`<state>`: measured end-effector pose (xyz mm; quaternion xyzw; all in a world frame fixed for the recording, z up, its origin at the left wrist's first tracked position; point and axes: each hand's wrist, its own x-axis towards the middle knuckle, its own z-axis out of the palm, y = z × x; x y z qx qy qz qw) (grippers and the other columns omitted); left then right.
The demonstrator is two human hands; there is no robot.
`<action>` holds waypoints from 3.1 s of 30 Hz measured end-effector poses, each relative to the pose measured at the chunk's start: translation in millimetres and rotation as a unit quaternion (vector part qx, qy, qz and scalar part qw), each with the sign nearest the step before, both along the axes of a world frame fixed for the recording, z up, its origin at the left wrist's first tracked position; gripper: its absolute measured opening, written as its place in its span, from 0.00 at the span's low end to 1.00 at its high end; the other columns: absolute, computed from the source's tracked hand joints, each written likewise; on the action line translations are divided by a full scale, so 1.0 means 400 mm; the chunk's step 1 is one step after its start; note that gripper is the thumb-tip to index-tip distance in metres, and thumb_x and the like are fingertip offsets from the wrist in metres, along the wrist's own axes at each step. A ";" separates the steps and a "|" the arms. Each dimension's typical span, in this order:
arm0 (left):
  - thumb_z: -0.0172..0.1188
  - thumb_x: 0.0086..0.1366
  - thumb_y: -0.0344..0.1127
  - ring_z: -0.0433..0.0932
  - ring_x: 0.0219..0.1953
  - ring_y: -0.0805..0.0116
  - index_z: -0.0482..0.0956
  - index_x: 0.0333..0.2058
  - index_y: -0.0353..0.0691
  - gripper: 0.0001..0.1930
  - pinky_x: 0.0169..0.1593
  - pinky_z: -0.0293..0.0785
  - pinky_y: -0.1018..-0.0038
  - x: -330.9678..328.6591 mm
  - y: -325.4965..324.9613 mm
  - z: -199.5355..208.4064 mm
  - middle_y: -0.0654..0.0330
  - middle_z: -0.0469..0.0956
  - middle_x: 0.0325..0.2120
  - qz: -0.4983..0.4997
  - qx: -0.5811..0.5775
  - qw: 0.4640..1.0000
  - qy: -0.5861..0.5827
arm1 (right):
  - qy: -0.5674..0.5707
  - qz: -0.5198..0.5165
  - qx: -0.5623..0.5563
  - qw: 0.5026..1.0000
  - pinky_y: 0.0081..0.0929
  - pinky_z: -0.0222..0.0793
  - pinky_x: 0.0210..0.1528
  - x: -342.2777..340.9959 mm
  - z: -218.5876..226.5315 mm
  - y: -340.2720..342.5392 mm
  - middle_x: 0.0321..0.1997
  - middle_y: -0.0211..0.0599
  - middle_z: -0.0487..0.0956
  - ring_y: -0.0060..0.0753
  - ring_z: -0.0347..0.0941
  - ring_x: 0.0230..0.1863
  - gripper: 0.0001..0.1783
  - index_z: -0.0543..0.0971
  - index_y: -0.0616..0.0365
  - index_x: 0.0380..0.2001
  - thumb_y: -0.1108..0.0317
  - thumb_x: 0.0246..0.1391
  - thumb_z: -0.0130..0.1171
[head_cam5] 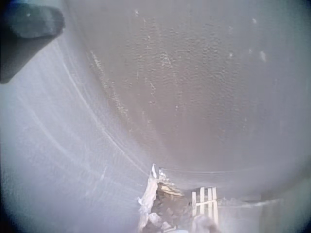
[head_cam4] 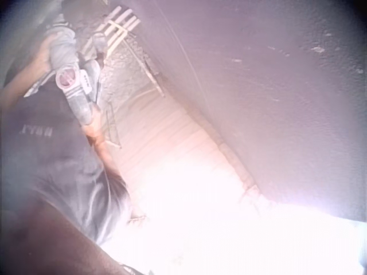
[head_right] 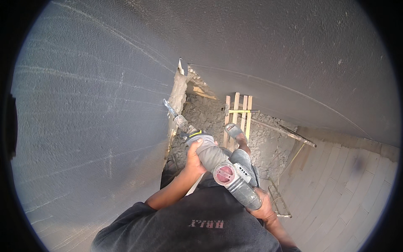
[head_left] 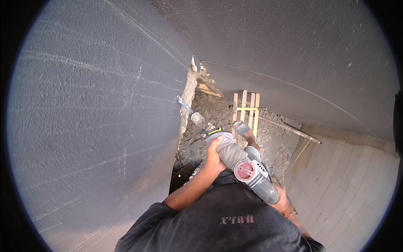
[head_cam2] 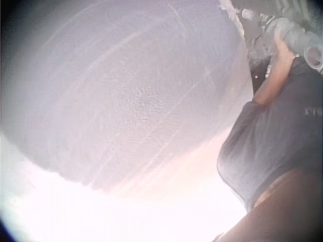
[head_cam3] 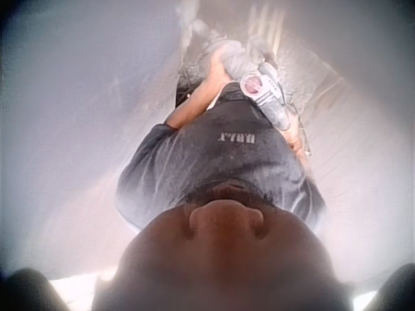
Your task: The person uses a rotary hammer drill to break a hole in a concrete wall, then switches to a hammer to chip away loose pieces. The person continues drilling to enlarge the opening, removing debris by hand as needed.
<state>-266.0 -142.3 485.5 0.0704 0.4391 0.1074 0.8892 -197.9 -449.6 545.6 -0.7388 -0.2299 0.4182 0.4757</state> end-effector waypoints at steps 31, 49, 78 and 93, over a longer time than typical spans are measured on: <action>0.67 0.61 0.47 0.83 0.42 0.55 0.77 0.48 0.37 0.23 0.50 0.82 0.55 0.097 0.092 -0.045 0.51 0.83 0.40 -0.023 0.011 0.998 0.056 | 0.004 0.010 0.054 0.998 0.33 0.77 0.37 0.072 -0.084 0.080 0.29 0.44 0.84 0.39 0.84 0.31 0.15 0.82 0.64 0.33 0.73 0.36 0.66; 0.66 0.61 0.46 0.84 0.42 0.55 0.78 0.48 0.40 0.21 0.50 0.82 0.56 0.161 0.110 -0.014 0.53 0.83 0.39 -0.010 0.038 0.997 0.069 | 0.015 -0.044 0.071 0.996 0.30 0.78 0.42 0.110 -0.067 0.117 0.33 0.39 0.85 0.30 0.83 0.35 0.18 0.83 0.65 0.38 0.73 0.38 0.68; 0.70 0.56 0.49 0.83 0.42 0.52 0.76 0.52 0.37 0.30 0.52 0.82 0.51 0.198 0.163 0.023 0.49 0.82 0.41 -0.007 0.047 0.996 0.079 | 0.036 -0.042 0.041 0.998 0.32 0.77 0.46 0.146 0.042 0.186 0.37 0.43 0.86 0.29 0.83 0.40 0.16 0.83 0.67 0.39 0.74 0.43 0.67; 0.70 0.57 0.45 0.84 0.43 0.54 0.75 0.53 0.39 0.28 0.50 0.83 0.51 0.179 0.082 -0.041 0.51 0.81 0.44 0.023 0.016 0.995 0.101 | 0.069 -0.064 0.008 0.996 0.30 0.75 0.41 0.117 0.000 0.098 0.33 0.34 0.83 0.27 0.79 0.35 0.10 0.82 0.63 0.35 0.76 0.45 0.67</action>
